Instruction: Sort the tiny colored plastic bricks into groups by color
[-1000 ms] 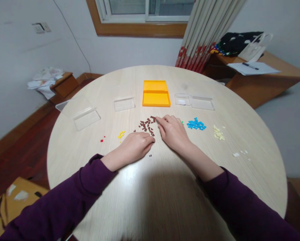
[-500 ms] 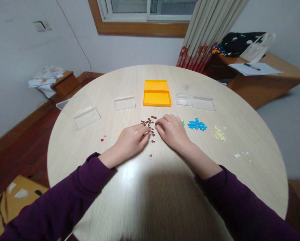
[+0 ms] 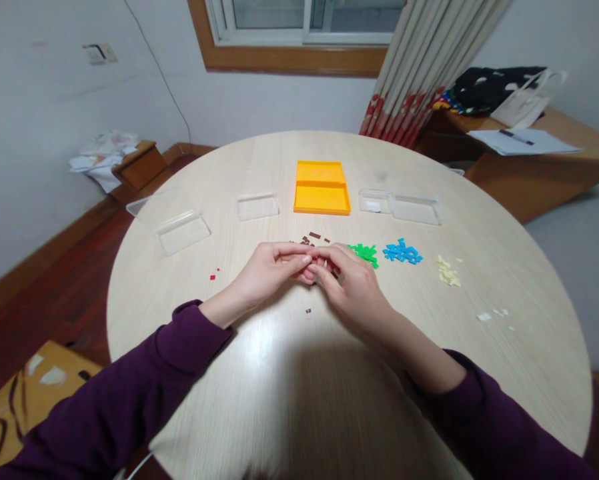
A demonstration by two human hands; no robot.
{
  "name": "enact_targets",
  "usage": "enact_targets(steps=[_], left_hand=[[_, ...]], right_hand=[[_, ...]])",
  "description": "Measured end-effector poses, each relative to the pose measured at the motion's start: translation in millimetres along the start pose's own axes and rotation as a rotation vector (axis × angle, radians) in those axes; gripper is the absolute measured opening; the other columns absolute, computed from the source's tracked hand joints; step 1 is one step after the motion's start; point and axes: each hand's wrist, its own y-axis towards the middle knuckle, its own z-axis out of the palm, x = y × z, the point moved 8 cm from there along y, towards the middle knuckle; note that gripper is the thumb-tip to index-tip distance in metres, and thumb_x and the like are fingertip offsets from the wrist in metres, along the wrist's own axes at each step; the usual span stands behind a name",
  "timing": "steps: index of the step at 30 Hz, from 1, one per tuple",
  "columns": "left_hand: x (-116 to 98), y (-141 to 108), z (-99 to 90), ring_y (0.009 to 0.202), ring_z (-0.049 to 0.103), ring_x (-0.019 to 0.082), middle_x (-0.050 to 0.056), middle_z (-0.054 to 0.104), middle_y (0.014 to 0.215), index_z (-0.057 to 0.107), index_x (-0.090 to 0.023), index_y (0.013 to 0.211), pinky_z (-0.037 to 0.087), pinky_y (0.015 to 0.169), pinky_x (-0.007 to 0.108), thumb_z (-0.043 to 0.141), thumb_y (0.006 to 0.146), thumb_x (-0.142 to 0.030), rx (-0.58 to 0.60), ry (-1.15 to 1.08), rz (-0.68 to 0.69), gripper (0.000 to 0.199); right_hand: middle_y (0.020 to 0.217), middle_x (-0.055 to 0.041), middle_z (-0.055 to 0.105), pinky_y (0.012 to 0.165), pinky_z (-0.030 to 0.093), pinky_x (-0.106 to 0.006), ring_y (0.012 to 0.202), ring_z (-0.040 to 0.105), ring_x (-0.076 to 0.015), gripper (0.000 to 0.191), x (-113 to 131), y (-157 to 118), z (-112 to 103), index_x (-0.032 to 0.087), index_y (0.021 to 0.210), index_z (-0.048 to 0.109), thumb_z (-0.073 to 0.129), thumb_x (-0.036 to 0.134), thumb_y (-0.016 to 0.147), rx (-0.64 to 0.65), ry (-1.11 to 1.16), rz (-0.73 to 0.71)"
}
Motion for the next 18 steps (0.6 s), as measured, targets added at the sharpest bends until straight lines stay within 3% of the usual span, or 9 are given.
enact_targets(steps=[6,18], left_hand=[[5,-1,-4.9,0.065,0.069,0.013,0.007,0.074,0.077,0.073,-0.007,0.095,0.059,0.075,0.033,0.073,0.079,-0.021,-0.052,0.02,-0.07,0.021],[7,1,-0.9,0.064,0.069,0.012,0.003,0.071,0.068,0.073,-0.008,0.091,0.06,0.074,0.031,0.066,0.085,-0.015,-0.004,0.05,-0.093,0.012]], right_hand=[[0.094,-0.0079,0.07,0.077,0.049,-0.035,0.087,0.062,-0.021,0.021,-4,-3,5,0.02,0.107,0.067,0.049,0.02,0.096,0.055,-0.013,0.05],[0.095,-0.0118,0.068,0.081,0.049,-0.038,0.09,0.061,-0.0231,0.023,7,-3,11,0.015,0.107,0.062,0.042,0.018,0.097,0.131,-0.112,-0.06]])
